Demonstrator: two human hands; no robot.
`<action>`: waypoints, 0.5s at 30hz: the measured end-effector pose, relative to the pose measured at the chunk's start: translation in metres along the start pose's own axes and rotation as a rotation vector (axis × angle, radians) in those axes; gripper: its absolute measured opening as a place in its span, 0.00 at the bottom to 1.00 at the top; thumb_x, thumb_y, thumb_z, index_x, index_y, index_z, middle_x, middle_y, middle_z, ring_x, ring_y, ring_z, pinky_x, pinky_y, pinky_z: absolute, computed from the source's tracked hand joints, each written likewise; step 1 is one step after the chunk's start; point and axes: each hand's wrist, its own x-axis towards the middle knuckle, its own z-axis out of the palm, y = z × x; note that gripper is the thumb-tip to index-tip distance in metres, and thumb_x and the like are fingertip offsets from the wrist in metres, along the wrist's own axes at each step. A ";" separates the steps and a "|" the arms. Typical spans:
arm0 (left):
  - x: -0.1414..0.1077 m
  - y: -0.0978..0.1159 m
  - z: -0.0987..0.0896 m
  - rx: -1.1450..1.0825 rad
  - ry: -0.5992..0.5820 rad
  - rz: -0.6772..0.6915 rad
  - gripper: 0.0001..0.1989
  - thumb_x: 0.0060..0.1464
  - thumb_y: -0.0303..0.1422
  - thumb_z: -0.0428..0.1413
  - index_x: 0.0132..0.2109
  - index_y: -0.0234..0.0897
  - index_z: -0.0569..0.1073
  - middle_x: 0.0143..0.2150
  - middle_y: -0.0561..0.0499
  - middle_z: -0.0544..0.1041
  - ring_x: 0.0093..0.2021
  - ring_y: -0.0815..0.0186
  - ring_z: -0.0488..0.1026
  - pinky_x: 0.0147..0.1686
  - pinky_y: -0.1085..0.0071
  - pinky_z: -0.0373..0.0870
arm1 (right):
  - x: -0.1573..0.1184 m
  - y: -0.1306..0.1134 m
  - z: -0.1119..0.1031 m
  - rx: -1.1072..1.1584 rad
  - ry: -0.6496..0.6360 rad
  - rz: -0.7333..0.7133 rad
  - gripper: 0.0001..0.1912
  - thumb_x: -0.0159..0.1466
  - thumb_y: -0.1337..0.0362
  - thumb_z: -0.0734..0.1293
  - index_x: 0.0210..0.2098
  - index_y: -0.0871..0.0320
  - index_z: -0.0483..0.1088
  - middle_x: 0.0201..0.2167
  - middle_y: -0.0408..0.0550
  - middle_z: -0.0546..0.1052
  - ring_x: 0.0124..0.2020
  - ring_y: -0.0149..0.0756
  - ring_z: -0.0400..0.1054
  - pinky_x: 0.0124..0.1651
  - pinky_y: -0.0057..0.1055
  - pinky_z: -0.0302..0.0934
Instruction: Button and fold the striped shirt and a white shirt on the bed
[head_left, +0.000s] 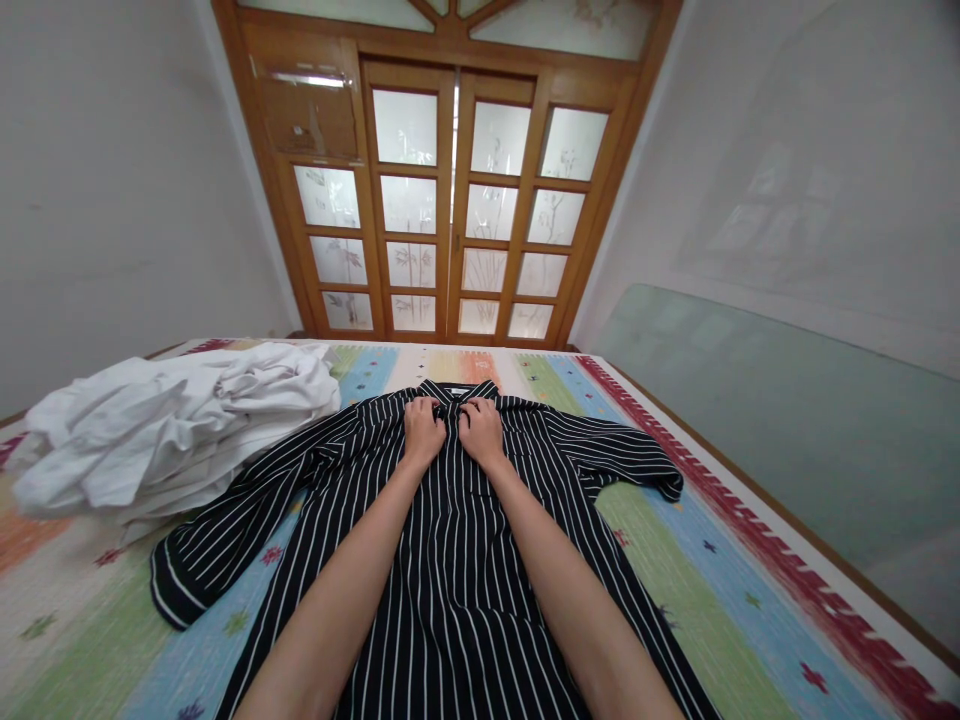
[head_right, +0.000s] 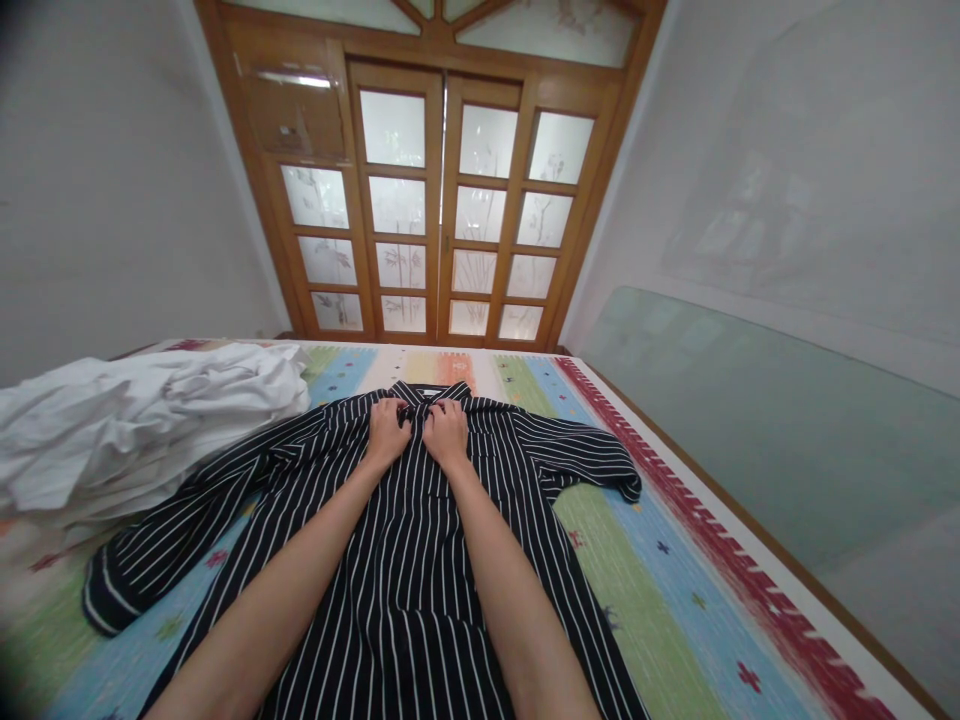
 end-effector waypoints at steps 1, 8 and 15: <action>-0.001 0.002 -0.001 0.061 -0.009 0.041 0.14 0.46 0.19 0.51 0.40 0.36 0.71 0.46 0.41 0.75 0.51 0.53 0.68 0.53 0.57 0.63 | 0.000 0.000 0.001 -0.014 0.006 0.005 0.18 0.66 0.67 0.57 0.50 0.62 0.73 0.56 0.56 0.70 0.60 0.45 0.57 0.60 0.38 0.53; -0.003 0.009 0.002 0.186 -0.200 0.088 0.12 0.55 0.25 0.46 0.36 0.34 0.75 0.38 0.39 0.78 0.45 0.52 0.73 0.56 0.55 0.60 | 0.004 -0.002 0.003 -0.079 -0.137 0.039 0.19 0.67 0.66 0.55 0.47 0.62 0.75 0.53 0.58 0.74 0.56 0.45 0.65 0.63 0.43 0.47; 0.015 -0.003 0.008 0.150 -0.273 0.106 0.14 0.60 0.32 0.45 0.33 0.38 0.74 0.37 0.42 0.79 0.46 0.55 0.75 0.51 0.62 0.65 | 0.017 0.007 0.006 -0.136 -0.205 0.020 0.21 0.70 0.67 0.51 0.49 0.62 0.73 0.57 0.59 0.71 0.60 0.45 0.61 0.61 0.42 0.52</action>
